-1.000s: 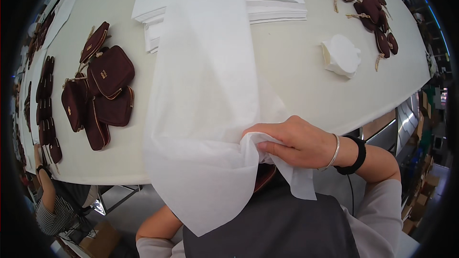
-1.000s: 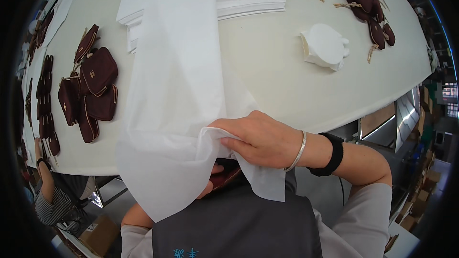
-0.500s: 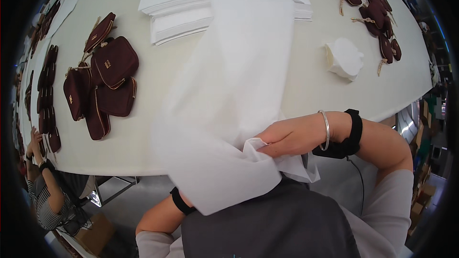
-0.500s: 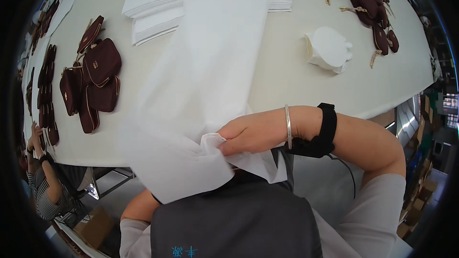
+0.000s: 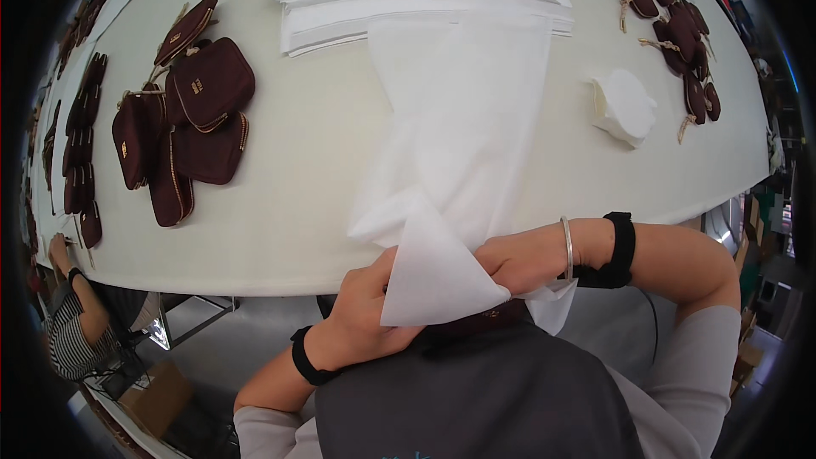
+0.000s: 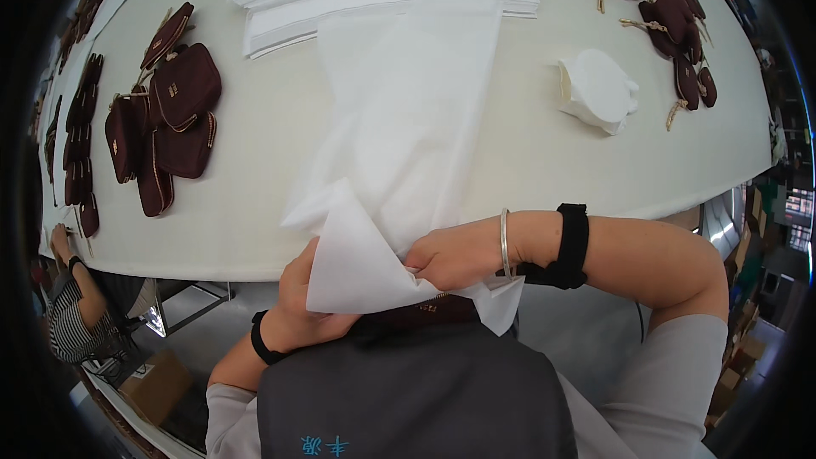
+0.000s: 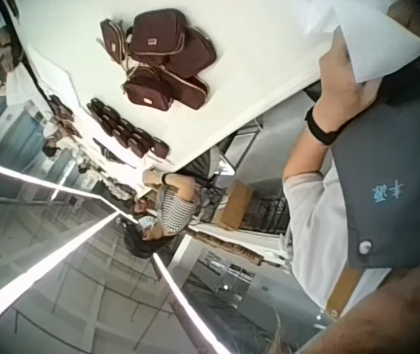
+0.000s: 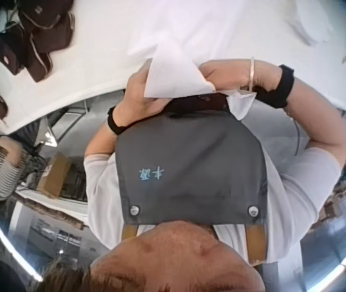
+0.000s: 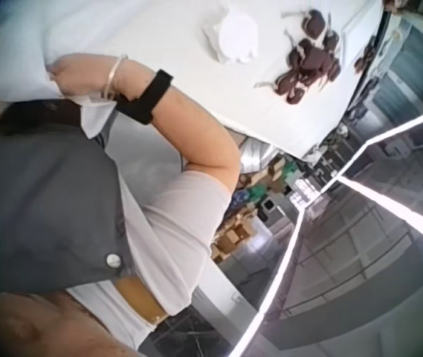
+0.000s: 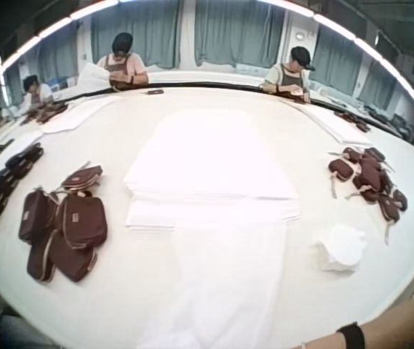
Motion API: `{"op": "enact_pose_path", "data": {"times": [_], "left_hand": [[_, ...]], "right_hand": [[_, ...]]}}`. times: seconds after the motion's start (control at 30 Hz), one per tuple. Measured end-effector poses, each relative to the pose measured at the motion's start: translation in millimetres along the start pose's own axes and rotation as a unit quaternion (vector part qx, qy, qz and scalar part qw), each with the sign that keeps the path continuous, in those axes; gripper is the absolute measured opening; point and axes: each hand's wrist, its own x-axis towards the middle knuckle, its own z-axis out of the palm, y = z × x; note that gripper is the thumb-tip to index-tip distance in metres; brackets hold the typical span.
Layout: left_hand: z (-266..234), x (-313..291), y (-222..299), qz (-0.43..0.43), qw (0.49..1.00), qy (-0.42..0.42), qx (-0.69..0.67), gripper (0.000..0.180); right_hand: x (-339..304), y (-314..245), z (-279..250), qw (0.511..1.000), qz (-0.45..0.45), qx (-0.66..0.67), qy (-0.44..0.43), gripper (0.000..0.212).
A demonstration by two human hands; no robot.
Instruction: The person repeatedly stuffs white tissue paper into small maroon zippered pouches. They open each pouch, insert the paper, and zip it closed, handling the items one at a time on a white table.
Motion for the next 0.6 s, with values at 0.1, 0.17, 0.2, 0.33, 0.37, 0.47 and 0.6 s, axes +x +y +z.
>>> {"op": "enact_pose_path", "data": {"times": [0.1,0.17,0.2,0.33,0.37,0.47,0.6], "left_hand": [[-3,-9,-2,-0.028,0.997,-0.044,-0.051,0.03],[-8,-5,1,-0.016,0.996,-0.079,-0.037,0.028],[-10,-3,0,-0.009,0.995,-0.098,-0.031,0.028],[-6,-1,-6,-0.047,0.992,-0.07,-0.09,0.023],[-7,-2,-6,-0.069,0.992,-0.062,-0.088,0.022],[-14,-1,-3,-0.128,0.985,-0.07,-0.096,0.02],[-17,3,-7,-0.134,0.981,-0.071,-0.121,0.021]], "right_hand": [[-9,-11,10,0.997,0.027,0.065,0.023,0.034],[-10,-7,20,0.992,-0.031,0.116,0.05,0.037],[-13,-5,21,0.989,-0.037,0.132,0.054,0.038],[-23,5,17,0.99,-0.08,0.088,0.071,0.042],[-35,-15,16,0.992,-0.06,0.054,0.097,0.043],[-34,-15,33,0.928,-0.202,-0.098,0.297,0.042],[-33,-19,36,0.89,-0.208,-0.167,0.371,0.042]]}}
